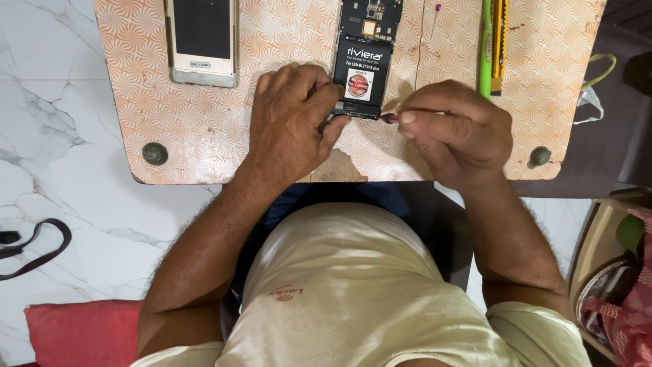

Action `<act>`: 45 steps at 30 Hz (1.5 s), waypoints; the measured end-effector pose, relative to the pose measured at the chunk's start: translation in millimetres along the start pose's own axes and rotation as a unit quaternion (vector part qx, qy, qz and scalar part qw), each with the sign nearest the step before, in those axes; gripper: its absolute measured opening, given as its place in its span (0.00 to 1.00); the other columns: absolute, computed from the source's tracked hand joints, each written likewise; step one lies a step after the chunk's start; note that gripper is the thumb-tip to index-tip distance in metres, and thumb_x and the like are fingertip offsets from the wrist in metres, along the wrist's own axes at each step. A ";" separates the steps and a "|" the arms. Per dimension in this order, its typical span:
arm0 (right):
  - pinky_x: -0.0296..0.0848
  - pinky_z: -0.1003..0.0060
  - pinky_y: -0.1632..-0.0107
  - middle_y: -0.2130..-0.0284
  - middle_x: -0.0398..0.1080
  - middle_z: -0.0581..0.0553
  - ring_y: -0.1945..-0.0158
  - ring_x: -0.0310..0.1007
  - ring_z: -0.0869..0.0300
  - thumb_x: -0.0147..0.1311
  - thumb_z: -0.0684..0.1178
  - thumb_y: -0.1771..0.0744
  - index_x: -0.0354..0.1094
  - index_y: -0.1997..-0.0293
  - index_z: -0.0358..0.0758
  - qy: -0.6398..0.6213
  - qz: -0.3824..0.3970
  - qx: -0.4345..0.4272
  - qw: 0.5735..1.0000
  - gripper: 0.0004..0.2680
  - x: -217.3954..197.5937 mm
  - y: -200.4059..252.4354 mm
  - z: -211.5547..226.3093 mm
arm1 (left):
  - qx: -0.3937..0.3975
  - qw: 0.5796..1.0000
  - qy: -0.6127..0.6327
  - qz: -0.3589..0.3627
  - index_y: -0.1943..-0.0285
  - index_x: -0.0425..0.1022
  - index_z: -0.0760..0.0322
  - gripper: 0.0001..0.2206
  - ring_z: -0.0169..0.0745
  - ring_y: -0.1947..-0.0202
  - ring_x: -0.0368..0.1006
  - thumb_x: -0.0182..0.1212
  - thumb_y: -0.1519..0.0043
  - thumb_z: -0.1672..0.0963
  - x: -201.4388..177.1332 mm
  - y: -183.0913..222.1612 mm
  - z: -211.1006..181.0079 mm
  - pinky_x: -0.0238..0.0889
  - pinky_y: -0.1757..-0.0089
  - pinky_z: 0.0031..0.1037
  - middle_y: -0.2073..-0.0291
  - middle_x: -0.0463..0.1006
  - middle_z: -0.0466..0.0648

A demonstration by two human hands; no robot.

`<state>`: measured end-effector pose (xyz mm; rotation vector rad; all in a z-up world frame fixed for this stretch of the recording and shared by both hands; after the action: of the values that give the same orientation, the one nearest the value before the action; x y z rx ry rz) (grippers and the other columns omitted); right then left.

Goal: The person removes the battery from a disassembled smartphone using a red screwdriver and a yellow plastic pry tool. They carefully pry around the battery edges, lift it out, and set it aside on the table.

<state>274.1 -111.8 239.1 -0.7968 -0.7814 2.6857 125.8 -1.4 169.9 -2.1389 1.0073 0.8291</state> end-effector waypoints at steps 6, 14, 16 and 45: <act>0.80 0.68 0.61 0.61 0.75 0.37 0.60 0.78 0.57 0.64 0.34 0.34 0.73 0.51 0.34 -0.011 -0.003 -0.003 1.000 0.09 0.3 0.7 -3.5 | -0.005 1.000 0.003 0.003 0.50 0.81 0.65 0.18 0.45 0.53 0.68 0.78 0.46 0.55 2.5 0.7 3.0 0.56 0.51 0.39 0.54 0.73 0.49; 0.77 0.65 0.58 0.61 0.75 0.38 0.58 0.78 0.54 0.70 0.40 0.36 0.72 0.51 0.34 0.020 -0.008 -0.037 0.999 0.12 1.5 -2.5 5.1 | -0.013 1.000 -0.003 0.001 0.51 0.81 0.65 0.18 0.46 0.50 0.70 0.78 0.47 0.55 0.3 -1.6 -0.8 0.58 0.50 0.40 0.54 0.74 0.50; 0.77 0.66 0.59 0.61 0.75 0.38 0.58 0.78 0.54 0.69 0.36 0.36 0.73 0.52 0.34 0.036 -0.013 -0.009 0.999 0.10 -1.3 -0.7 5.8 | -0.013 1.000 -0.011 0.008 0.52 0.80 0.65 0.18 0.47 0.50 0.69 0.78 0.48 0.54 0.2 -4.1 -1.9 0.58 0.51 0.41 0.54 0.74 0.52; 0.80 0.62 0.55 0.58 0.74 0.32 0.56 0.79 0.50 0.60 0.32 0.33 0.71 0.50 0.30 -0.005 -0.013 0.010 1.000 0.08 -4.0 7.9 -0.2 | 0.004 1.000 -0.005 -0.014 0.50 0.80 0.64 0.18 0.45 0.52 0.69 0.78 0.45 0.55 -0.6 0.9 -1.6 0.58 0.51 0.39 0.53 0.73 0.49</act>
<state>277.0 -119.7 236.3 -0.7641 -0.7595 2.6718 125.2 -2.8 171.1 -2.1359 0.9727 0.8201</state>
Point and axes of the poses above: each hand's wrist, its own y-axis away from the middle knuckle, its own x-axis out of the palm, z = x × y, the point moved 7 cm from there along -y, towards the middle knuckle
